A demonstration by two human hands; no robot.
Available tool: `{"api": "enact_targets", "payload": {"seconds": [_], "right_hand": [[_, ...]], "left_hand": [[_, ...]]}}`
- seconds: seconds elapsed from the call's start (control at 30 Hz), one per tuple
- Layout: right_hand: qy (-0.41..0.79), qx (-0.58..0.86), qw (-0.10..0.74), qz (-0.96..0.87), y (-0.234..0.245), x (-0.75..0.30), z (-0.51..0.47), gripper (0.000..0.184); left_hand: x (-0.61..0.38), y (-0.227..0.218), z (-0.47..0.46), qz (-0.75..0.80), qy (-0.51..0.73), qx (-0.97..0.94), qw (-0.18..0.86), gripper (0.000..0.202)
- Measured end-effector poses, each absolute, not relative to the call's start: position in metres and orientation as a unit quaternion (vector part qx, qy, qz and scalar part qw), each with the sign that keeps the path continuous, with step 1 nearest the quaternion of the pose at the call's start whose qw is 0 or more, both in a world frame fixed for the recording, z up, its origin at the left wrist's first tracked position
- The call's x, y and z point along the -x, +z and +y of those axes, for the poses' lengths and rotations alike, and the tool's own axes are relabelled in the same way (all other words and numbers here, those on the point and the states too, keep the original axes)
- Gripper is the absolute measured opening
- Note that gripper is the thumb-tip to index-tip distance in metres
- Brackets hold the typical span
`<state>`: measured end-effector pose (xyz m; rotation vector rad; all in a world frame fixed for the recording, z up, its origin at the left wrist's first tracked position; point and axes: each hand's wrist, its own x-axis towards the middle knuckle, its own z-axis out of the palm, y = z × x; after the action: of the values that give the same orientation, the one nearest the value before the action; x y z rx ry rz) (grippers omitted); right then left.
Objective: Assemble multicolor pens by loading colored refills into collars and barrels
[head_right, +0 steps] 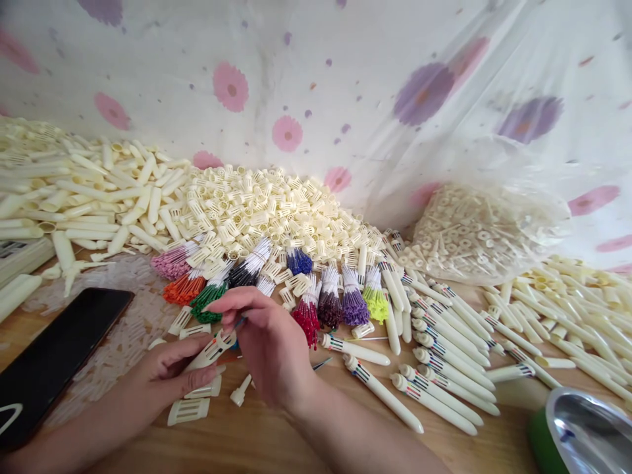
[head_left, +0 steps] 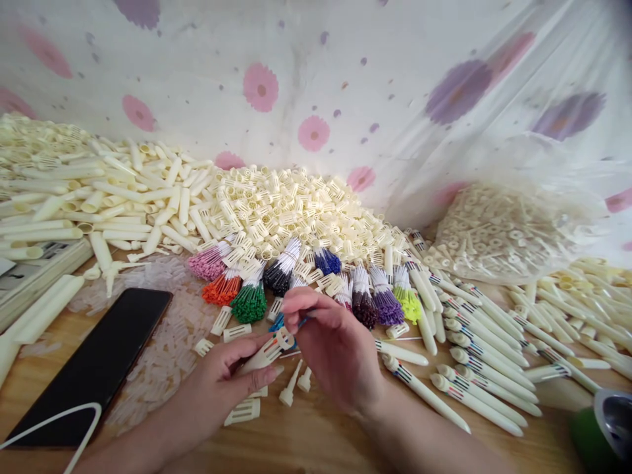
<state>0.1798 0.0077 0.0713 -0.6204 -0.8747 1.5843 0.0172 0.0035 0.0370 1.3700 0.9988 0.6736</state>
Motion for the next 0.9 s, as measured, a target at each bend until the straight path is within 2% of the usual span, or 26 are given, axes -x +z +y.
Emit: {"api": "enact_targets", "payload": {"seconds": [0.2, 0.33, 0.5, 0.67, 0.9], "right_hand": [[0.615, 0.317, 0.466, -0.551, 0.066, -0.194, 0.012, 0.034], [0.597, 0.362, 0.451, -0.556, 0.071, -0.203, 0.016, 0.024], [0.494, 0.422, 0.393, -0.650, 0.085, -0.211, 0.016, 0.013], [0.416, 0.416, 0.343, -0.733, 0.096, -0.215, 0.011, 0.011], [0.403, 0.413, 0.310, -0.756, 0.099, -0.213, 0.011, 0.010]], "left_hand": [[-0.015, 0.038, 0.006, 0.422, 0.324, -0.573, 0.624, 0.034], [-0.013, 0.034, 0.005, 0.433, 0.326, -0.565, 0.621, 0.035], [-0.010, 0.031, 0.004, 0.439, 0.334, -0.579, 0.600, 0.034], [-0.010, 0.030, 0.005, 0.448, 0.334, -0.607, 0.565, 0.033], [-0.012, 0.029, 0.003, 0.455, 0.326, -0.637, 0.531, 0.031]]}}
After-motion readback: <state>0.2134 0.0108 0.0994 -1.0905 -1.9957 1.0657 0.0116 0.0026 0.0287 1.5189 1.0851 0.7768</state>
